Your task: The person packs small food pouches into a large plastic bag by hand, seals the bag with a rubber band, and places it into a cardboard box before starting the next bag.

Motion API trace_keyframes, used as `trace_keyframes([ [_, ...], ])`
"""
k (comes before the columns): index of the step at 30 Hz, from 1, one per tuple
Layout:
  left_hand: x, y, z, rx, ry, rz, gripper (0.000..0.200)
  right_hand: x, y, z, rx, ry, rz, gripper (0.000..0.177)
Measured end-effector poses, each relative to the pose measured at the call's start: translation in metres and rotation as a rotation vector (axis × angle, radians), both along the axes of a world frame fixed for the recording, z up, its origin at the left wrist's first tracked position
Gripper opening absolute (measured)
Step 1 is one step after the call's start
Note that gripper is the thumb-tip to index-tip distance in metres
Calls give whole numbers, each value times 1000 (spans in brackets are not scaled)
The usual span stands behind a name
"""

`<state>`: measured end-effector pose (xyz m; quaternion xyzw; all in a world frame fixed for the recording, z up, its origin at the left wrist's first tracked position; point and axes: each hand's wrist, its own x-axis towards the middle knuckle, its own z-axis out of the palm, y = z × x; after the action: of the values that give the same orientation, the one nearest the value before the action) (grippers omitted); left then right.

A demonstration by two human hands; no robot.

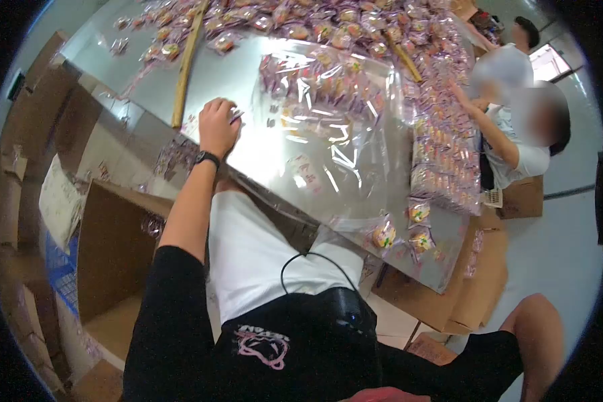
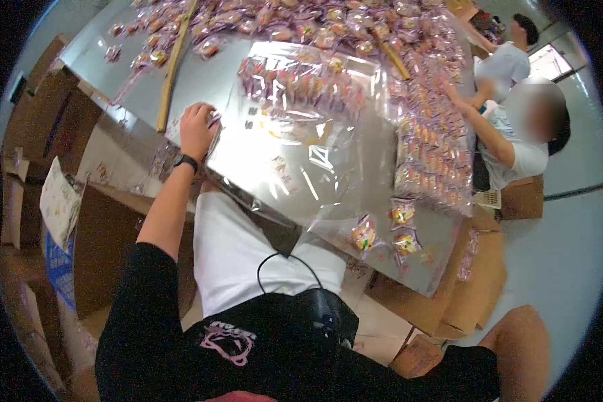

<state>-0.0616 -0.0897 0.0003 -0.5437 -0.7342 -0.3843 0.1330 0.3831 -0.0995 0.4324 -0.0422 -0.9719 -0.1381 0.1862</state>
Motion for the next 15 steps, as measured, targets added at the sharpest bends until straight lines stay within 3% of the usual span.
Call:
trace_keyframes([
  [15, 4, -4, 4, -5, -37, 4, 27, -9, -3, -12, 26, 66, -42, 41],
])
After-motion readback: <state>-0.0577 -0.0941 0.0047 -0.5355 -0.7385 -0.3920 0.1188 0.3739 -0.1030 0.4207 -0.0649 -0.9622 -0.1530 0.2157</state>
